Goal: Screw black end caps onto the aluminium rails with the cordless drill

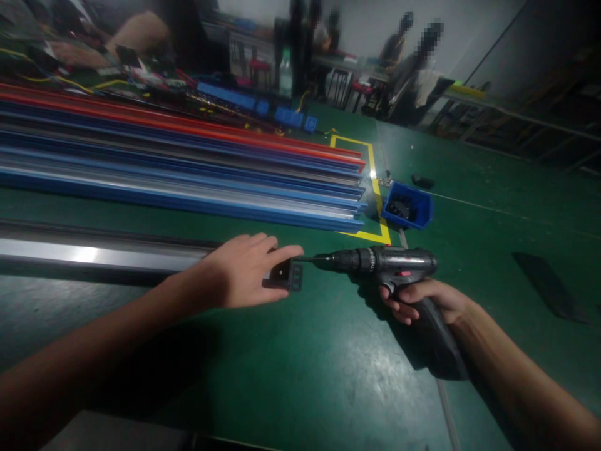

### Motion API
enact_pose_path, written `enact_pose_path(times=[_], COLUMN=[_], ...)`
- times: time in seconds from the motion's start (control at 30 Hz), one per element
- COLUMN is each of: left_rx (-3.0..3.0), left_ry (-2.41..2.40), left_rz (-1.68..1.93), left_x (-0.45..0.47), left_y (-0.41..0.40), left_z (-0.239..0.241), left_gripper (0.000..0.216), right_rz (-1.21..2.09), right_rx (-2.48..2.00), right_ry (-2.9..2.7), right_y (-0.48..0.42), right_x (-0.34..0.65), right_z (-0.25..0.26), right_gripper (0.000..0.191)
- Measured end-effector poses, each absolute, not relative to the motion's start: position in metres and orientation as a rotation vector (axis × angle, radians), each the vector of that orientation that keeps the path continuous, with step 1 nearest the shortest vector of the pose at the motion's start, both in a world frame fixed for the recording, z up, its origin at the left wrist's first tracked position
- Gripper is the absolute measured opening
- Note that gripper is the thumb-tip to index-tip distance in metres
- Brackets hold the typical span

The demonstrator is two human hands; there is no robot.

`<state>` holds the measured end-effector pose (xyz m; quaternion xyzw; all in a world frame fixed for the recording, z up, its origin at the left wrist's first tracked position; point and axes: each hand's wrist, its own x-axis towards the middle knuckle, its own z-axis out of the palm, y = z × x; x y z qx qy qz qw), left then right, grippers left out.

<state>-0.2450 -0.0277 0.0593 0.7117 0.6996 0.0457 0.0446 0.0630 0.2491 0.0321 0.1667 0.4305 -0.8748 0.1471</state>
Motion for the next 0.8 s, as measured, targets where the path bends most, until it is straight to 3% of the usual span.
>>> enact_pose_path(times=[0.8], left_rx=[2.159], left_ry=[2.103], left_rz=[0.120], left_x=[-0.2455], left_y=[-0.0245], left_z=[0.0615], left_gripper=[0.060], right_rz=[-2.518], right_rx=[0.496], right_ry=[1.189], right_y=[0.2471], right_x=[0.0607], right_z=[0.0355], right_gripper=[0.025])
